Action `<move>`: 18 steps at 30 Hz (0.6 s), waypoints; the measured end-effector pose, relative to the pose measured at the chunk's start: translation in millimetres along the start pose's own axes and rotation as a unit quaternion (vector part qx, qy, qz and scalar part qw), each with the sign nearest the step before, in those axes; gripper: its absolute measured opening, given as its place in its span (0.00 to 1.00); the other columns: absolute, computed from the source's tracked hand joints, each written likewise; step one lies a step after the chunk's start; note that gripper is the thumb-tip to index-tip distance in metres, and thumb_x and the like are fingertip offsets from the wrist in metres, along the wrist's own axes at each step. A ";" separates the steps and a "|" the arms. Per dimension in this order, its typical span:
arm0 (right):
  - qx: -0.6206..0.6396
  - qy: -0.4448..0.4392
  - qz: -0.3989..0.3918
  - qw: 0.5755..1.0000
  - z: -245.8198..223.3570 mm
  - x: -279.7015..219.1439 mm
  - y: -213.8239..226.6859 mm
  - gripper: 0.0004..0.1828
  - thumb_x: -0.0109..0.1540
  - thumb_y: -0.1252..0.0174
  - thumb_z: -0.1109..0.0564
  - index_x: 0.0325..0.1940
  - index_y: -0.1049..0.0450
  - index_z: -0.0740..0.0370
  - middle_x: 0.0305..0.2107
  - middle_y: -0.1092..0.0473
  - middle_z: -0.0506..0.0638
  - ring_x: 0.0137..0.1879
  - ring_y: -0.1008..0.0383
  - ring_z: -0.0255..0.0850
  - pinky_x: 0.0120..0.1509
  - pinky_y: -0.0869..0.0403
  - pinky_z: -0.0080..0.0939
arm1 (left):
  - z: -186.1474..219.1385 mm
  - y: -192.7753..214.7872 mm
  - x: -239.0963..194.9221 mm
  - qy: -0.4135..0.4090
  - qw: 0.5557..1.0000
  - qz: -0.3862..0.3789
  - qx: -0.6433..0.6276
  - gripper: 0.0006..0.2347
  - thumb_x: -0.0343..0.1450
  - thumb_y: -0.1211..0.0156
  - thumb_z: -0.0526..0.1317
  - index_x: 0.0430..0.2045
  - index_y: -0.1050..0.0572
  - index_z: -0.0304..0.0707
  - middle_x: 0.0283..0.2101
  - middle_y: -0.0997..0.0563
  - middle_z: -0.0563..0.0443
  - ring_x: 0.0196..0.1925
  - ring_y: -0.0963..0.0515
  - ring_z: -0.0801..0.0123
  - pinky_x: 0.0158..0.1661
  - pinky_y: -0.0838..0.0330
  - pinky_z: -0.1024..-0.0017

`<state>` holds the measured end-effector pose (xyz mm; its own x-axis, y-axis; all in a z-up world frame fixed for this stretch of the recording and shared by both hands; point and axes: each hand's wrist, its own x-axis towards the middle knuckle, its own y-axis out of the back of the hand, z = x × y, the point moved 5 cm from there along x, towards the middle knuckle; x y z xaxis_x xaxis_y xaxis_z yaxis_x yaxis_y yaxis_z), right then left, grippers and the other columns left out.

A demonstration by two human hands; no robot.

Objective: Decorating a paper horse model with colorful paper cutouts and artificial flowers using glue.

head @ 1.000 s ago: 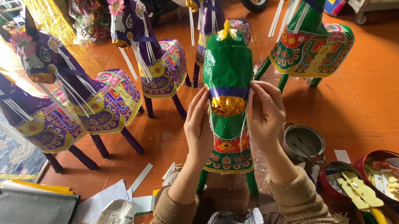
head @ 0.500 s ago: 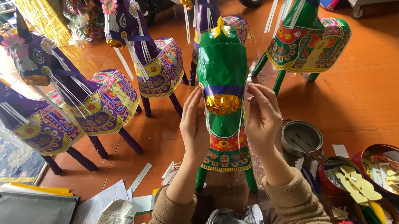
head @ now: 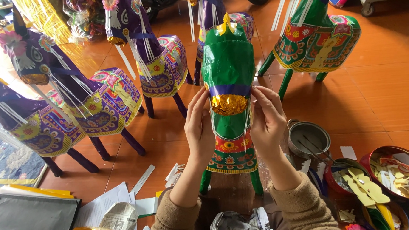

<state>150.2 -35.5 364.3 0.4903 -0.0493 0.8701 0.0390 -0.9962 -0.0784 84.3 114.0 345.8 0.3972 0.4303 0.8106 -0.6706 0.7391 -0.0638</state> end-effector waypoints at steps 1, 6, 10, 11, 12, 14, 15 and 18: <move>-0.001 -0.001 -0.001 1.000 1.2 -1.0 -1.3 0.14 0.65 0.52 0.74 0.51 0.26 0.72 0.43 0.29 0.63 0.48 0.26 0.50 0.45 0.24 0.42 | -0.2 0.7 0.3 0.002 1.000 0.000 0.000 0.18 0.72 0.59 0.22 0.55 0.30 0.31 0.59 0.29 0.38 0.59 0.27 0.54 0.55 0.31 0.60; 0.051 -0.012 0.005 0.999 2.1 0.2 -1.6 0.10 0.67 0.53 0.68 0.50 0.28 0.72 0.44 0.29 0.61 0.48 0.26 0.46 0.46 0.25 0.41 | -21.7 1.8 -1.9 0.083 0.979 -0.012 -0.185 0.20 0.69 0.59 0.19 0.54 0.31 0.32 0.59 0.32 0.37 0.61 0.30 0.54 0.59 0.35 0.56; 0.037 -0.016 -0.013 0.999 25.3 -6.3 30.3 0.07 0.66 0.50 0.68 0.46 0.28 0.71 0.41 0.29 0.61 0.45 0.27 0.46 0.43 0.25 0.40 | -24.5 20.8 -4.1 0.146 0.964 0.084 -0.206 0.16 0.66 0.55 0.22 0.46 0.29 0.29 0.53 0.27 0.34 0.56 0.25 0.53 0.56 0.30 0.62; 0.016 -0.021 -0.026 0.999 30.0 -9.6 42.3 0.06 0.65 0.48 0.69 0.45 0.28 0.71 0.40 0.29 0.61 0.45 0.27 0.47 0.43 0.25 0.41 | -31.2 31.0 -8.6 0.146 0.966 0.091 -0.192 0.15 0.65 0.51 0.23 0.45 0.30 0.29 0.53 0.27 0.32 0.57 0.25 0.52 0.56 0.29 0.61; -0.008 -0.030 -0.039 0.999 34.3 -15.2 56.7 0.05 0.64 0.46 0.71 0.44 0.27 0.71 0.39 0.29 0.62 0.44 0.27 0.49 0.43 0.25 0.42 | -38.6 39.9 -15.8 0.150 0.967 0.097 -0.180 0.14 0.65 0.48 0.24 0.45 0.31 0.28 0.54 0.27 0.31 0.57 0.25 0.50 0.55 0.29 0.61; -0.054 -0.079 -0.053 0.994 66.0 -43.0 101.6 0.05 0.63 0.43 0.71 0.43 0.26 0.70 0.38 0.29 0.60 0.43 0.27 0.47 0.43 0.25 0.40 | -66.8 65.9 -47.5 0.220 0.957 0.101 -0.158 0.13 0.66 0.50 0.24 0.45 0.32 0.28 0.53 0.27 0.31 0.56 0.24 0.50 0.55 0.28 0.61; -0.086 -0.113 -0.067 0.988 80.4 -58.7 125.7 0.05 0.63 0.40 0.71 0.43 0.25 0.70 0.37 0.28 0.58 0.42 0.27 0.45 0.43 0.25 0.39 | -82.1 79.2 -64.6 0.270 0.947 0.111 -0.132 0.12 0.68 0.52 0.25 0.45 0.32 0.28 0.52 0.27 0.31 0.55 0.24 0.50 0.54 0.28 0.61; -0.161 -0.247 -0.024 0.955 132.9 -128.2 216.9 0.07 0.62 0.38 0.72 0.41 0.25 0.65 0.35 0.29 0.53 0.42 0.29 0.35 0.45 0.27 0.34 | -144.4 115.6 -148.6 0.372 0.926 0.045 -0.044 0.10 0.70 0.49 0.32 0.45 0.30 0.31 0.45 0.24 0.37 0.47 0.22 0.61 0.48 0.27 0.66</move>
<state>211.5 -235.6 171.1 0.8485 -0.0429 0.5274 -0.1602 -0.9707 0.1788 38.2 210.3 133.9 0.6855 0.7062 0.1770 -0.6813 0.7079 -0.1863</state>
